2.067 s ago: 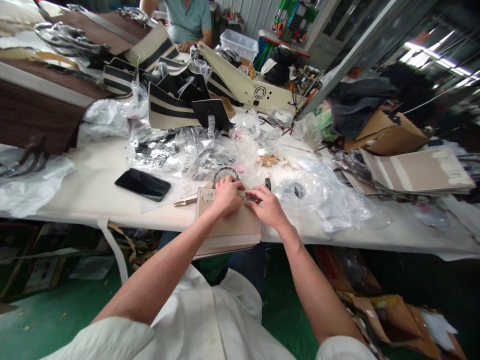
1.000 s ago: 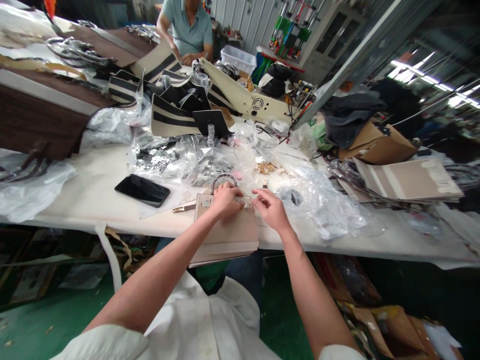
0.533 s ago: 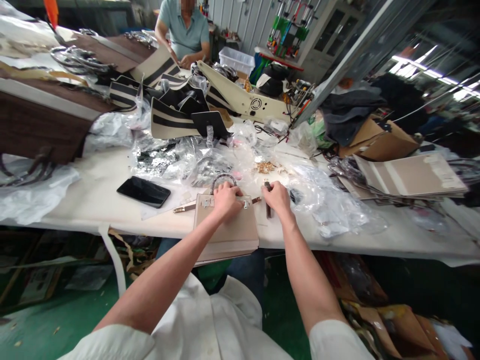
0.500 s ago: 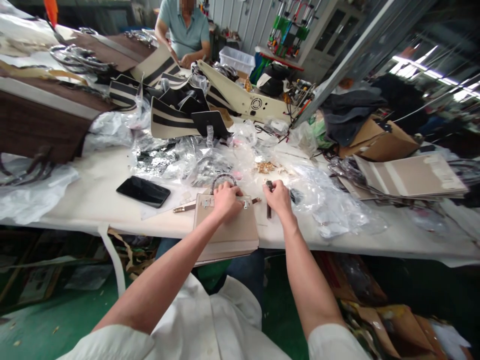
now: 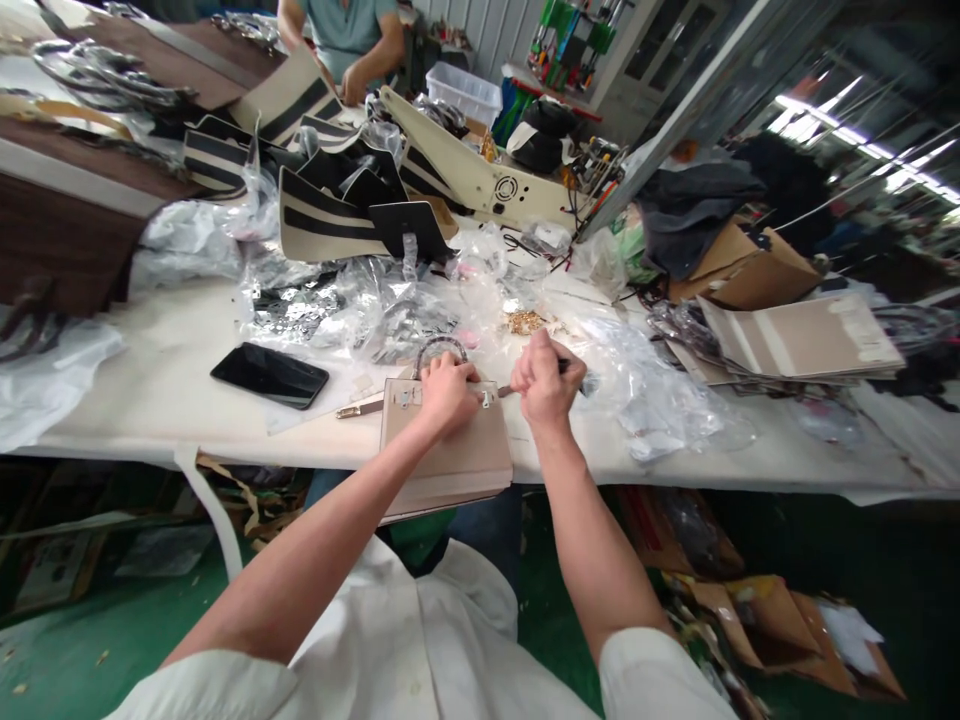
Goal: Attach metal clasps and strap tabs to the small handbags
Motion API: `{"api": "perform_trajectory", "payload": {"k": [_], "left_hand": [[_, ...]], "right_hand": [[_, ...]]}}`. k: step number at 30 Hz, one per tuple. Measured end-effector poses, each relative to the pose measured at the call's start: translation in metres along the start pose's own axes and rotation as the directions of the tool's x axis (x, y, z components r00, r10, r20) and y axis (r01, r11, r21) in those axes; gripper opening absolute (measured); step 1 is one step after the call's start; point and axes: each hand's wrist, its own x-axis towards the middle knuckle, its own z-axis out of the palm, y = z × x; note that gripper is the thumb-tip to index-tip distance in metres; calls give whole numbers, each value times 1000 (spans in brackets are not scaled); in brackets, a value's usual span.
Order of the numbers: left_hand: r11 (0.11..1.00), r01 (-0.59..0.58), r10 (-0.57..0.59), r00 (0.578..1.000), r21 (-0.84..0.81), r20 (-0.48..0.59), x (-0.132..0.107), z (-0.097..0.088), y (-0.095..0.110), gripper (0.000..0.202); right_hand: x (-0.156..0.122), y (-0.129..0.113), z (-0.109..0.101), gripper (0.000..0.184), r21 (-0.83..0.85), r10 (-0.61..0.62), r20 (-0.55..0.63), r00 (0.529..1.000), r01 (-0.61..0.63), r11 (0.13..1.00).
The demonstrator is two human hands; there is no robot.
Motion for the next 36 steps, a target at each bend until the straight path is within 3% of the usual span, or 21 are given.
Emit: {"api": "perform_trajectory", "payload": {"k": [4, 10, 17, 24, 36], "left_hand": [[1000, -1, 1, 999, -10, 39, 0, -5, -1, 26], [999, -15, 18, 992, -29, 129, 8, -7, -7, 32], [1000, 3, -3, 999, 1, 50, 1, -4, 1, 28], [999, 35, -34, 997, -19, 69, 5, -5, 4, 24], [1000, 19, -19, 999, 4, 48, 3, -3, 4, 20]], "right_hand": [[-11, 12, 21, 71, -43, 43, 1, 999, -43, 998], [-19, 17, 19, 70, -97, 76, -13, 997, -77, 992], [-28, 18, 21, 68, -206, -10, -52, 999, -1, 979], [-15, 18, 21, 66, -92, 12, 71, 997, -5, 996], [-28, 20, 25, 69, -353, -91, 8, 996, 88, 931]]}}
